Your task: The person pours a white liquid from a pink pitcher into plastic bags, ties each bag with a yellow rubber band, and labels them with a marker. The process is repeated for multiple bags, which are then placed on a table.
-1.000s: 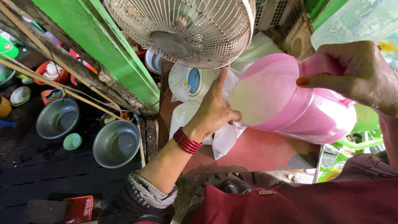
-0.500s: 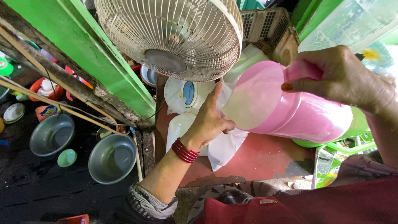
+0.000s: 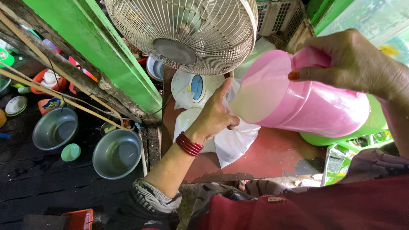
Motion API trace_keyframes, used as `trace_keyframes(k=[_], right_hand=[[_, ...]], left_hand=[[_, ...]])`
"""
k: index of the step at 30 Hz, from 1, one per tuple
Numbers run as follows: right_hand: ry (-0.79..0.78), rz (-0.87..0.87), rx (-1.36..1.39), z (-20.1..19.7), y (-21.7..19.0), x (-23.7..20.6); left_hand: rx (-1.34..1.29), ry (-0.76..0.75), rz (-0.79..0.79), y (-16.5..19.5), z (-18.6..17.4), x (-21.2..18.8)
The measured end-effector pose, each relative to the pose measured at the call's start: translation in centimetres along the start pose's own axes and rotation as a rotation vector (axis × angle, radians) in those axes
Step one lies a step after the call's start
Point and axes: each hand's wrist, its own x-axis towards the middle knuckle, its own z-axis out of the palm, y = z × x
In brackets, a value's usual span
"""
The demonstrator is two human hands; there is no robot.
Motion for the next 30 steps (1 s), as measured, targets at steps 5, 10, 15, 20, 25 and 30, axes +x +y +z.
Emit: trace_keyframes(k=[5,10,15,20,25,30], right_hand=[[-0.069,0.056,-0.105,-0.6,-0.9,0.4],[-0.104,0.016,-0.158,-1.2,-2.2,1.0],[-0.089,-0.095,-0.152,-1.7,-3.6,1.6],[-0.176,-0.018,-0.188,-1.9,-4.8,2.3],[-0.199,-0.077,-0.173,-2.3,-6.1,2.7],[-0.226,-0.069,-0.191,-2.8,-7.2,2.9]], left_hand=[[-0.055,-0.011,-0.031,-0.1,-0.3,0.1],[-0.053,-0.036,-0.032,0.2,-0.2,0.0],[-0.085,-0.054,-0.079,0.8,0.1,-0.2],[-0.062,-0.066,-0.070,1.2,0.3,-0.4],[-0.120,-0.091,-0.099,0.8,0.3,-0.4],[-0.205,-0.140,-0.097,0.7,0.3,-0.2]])
